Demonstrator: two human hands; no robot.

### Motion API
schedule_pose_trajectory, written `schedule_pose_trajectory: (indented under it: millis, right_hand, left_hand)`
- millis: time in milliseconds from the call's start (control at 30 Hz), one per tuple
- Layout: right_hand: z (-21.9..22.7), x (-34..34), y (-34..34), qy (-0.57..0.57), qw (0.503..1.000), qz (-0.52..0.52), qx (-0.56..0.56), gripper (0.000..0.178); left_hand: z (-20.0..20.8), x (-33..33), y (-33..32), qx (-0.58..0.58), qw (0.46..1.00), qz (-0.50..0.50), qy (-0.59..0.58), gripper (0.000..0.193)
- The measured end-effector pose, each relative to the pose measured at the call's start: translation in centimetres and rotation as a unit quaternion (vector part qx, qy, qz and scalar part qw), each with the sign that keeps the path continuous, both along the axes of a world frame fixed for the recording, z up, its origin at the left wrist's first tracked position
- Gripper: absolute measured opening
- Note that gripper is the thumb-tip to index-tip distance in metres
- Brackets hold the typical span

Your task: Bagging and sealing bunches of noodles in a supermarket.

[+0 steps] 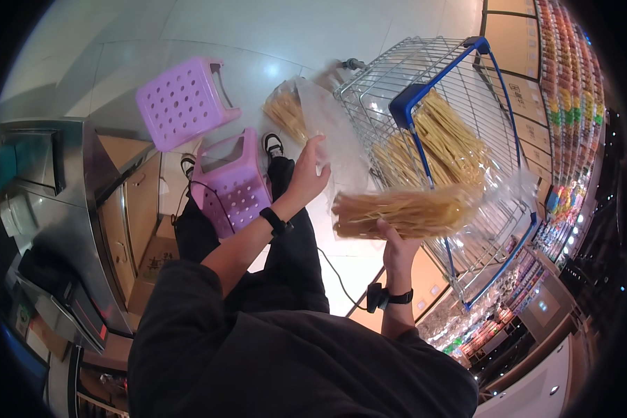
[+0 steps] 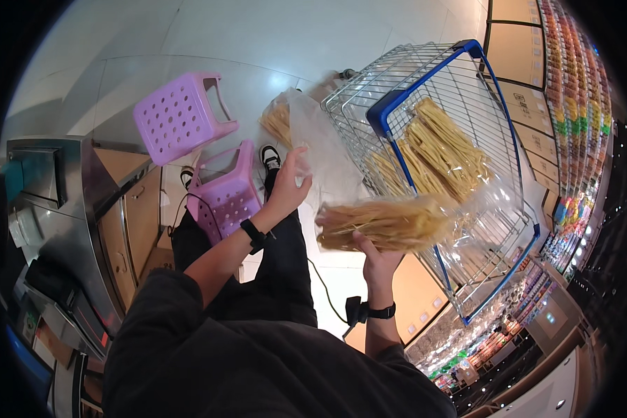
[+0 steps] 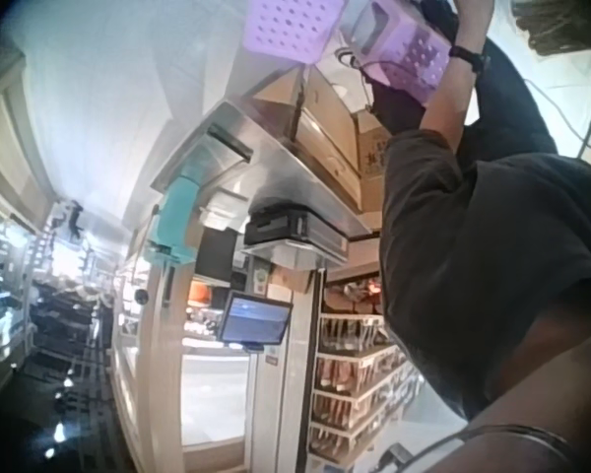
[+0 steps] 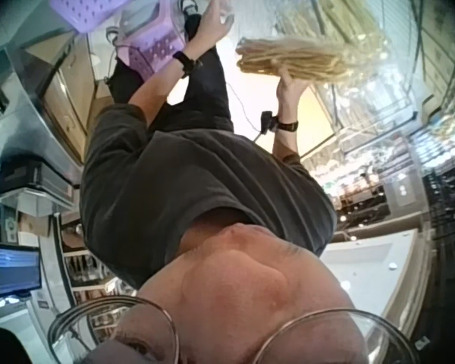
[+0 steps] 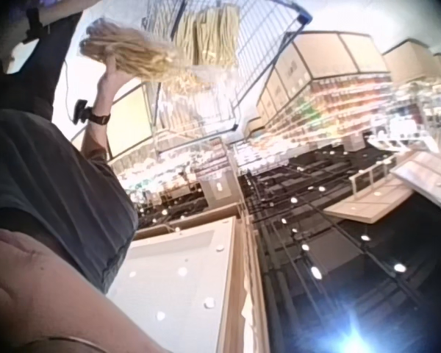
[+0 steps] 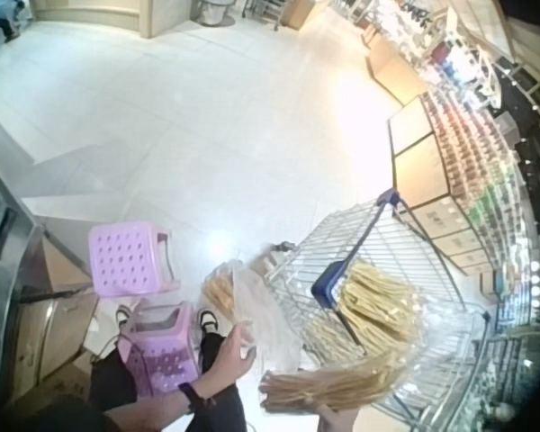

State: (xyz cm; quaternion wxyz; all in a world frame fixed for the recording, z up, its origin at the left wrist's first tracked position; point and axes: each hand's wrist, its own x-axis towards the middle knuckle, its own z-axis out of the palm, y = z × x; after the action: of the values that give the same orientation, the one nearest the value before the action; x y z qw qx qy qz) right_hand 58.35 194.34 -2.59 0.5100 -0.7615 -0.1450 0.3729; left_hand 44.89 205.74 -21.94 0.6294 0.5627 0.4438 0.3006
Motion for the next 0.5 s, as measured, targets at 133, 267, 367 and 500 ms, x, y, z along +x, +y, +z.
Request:
schedule_pose_trajectory:
  millis: [133, 267, 367, 500]
  right_hand:
    - [0.1, -3.2, 1.4, -0.083, 0.993, -0.056, 0.062, 0.05]
    - [-2.8, -5.1, 2.3, -0.135, 0.985, -0.044, 0.093, 0.046]
    - [-4.1, -4.1, 2.2, -0.154, 0.988, 0.023, -0.001, 0.048]
    - [-5.4, -3.2, 3.2, -0.215, 0.973, 0.08, -0.034, 0.037]
  left_hand:
    - [1.4, 0.4, 1.1, -0.024, 0.998, 0.051, -0.025, 0.062]
    - [3.0, 0.6, 2.2, -0.007, 0.998, 0.064, -0.003, 0.064]
    - [4.5, 0.2, 2.6, -0.064, 0.997, 0.042, 0.006, 0.065]
    - [3.6, -0.6, 2.1, -0.072, 0.996, 0.04, 0.012, 0.066]
